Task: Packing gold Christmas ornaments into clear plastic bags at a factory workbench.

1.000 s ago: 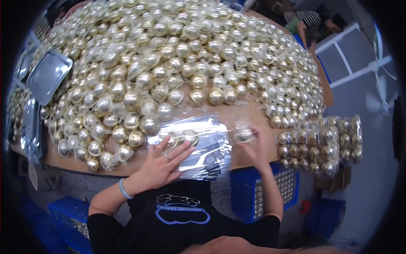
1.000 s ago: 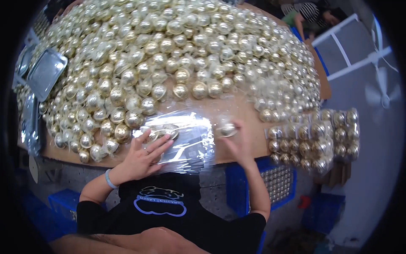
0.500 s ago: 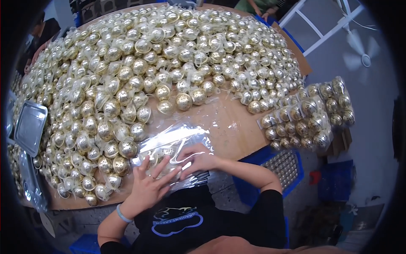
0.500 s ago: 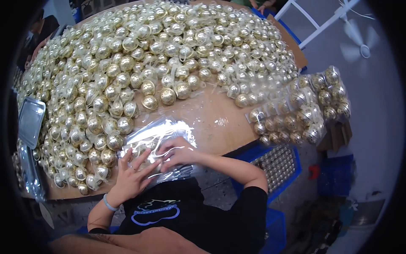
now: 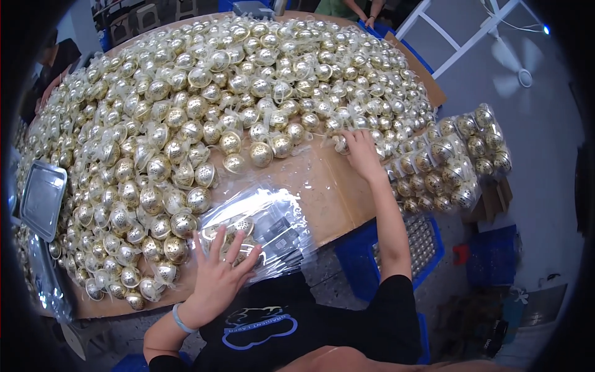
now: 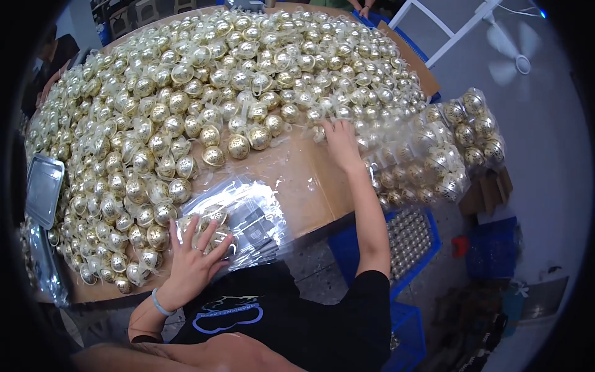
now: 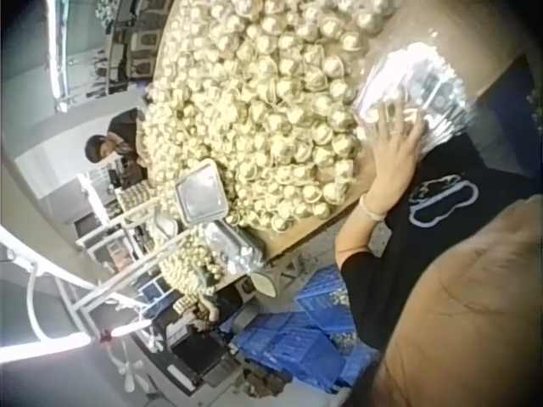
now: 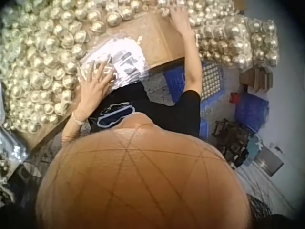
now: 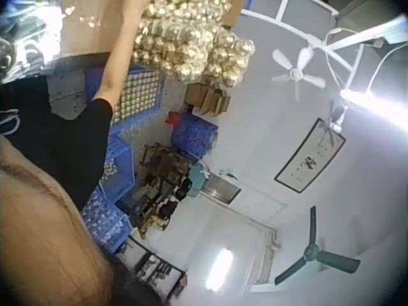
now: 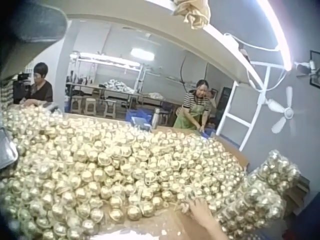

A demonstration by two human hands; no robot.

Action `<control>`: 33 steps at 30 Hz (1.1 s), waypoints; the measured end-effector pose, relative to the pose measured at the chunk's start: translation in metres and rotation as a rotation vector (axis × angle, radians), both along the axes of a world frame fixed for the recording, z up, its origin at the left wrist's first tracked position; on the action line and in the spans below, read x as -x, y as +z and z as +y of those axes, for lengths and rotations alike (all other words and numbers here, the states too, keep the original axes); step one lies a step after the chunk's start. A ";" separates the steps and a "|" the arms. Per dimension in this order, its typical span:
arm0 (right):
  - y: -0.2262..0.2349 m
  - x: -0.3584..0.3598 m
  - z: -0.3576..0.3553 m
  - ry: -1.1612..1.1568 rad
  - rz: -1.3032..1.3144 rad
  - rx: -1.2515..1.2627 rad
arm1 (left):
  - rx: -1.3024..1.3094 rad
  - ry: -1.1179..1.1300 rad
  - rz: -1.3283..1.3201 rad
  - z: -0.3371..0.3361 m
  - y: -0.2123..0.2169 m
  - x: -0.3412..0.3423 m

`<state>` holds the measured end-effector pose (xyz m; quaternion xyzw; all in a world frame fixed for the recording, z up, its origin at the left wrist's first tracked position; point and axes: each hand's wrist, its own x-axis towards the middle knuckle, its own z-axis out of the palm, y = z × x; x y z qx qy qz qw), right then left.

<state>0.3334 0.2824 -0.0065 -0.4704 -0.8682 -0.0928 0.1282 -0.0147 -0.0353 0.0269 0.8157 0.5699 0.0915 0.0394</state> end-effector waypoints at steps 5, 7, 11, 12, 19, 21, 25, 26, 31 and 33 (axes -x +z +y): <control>0.012 0.031 -0.110 0.121 0.562 0.595 | 0.035 -0.105 -0.213 0.016 -0.007 -0.002; -0.003 0.029 -0.146 0.232 0.619 0.715 | -0.006 -0.098 -0.212 0.018 -0.014 -0.003; 0.001 0.040 -0.155 0.242 0.735 0.796 | -0.058 -0.129 -0.215 0.018 -0.020 -0.004; 0.006 0.043 -0.145 0.280 0.648 0.814 | -0.038 -0.118 -0.197 0.018 -0.021 -0.004; 0.032 0.042 -0.139 0.117 0.663 0.456 | -0.036 -0.096 -0.182 0.015 -0.025 -0.001; 0.014 0.045 -0.158 0.296 0.622 0.763 | -0.028 -0.093 -0.194 0.017 -0.024 -0.001; 0.000 0.075 -0.163 0.439 0.628 1.073 | -0.025 -0.118 -0.213 0.020 -0.023 -0.003; -0.017 0.085 -0.159 0.426 0.875 1.206 | -0.010 -0.116 -0.220 0.021 -0.022 -0.003; -0.032 0.113 -0.155 0.333 1.128 1.128 | -0.002 -0.126 -0.154 0.020 -0.013 -0.005; -0.002 0.101 -0.152 0.284 0.929 0.958 | 0.011 -0.112 -0.127 0.018 -0.011 -0.004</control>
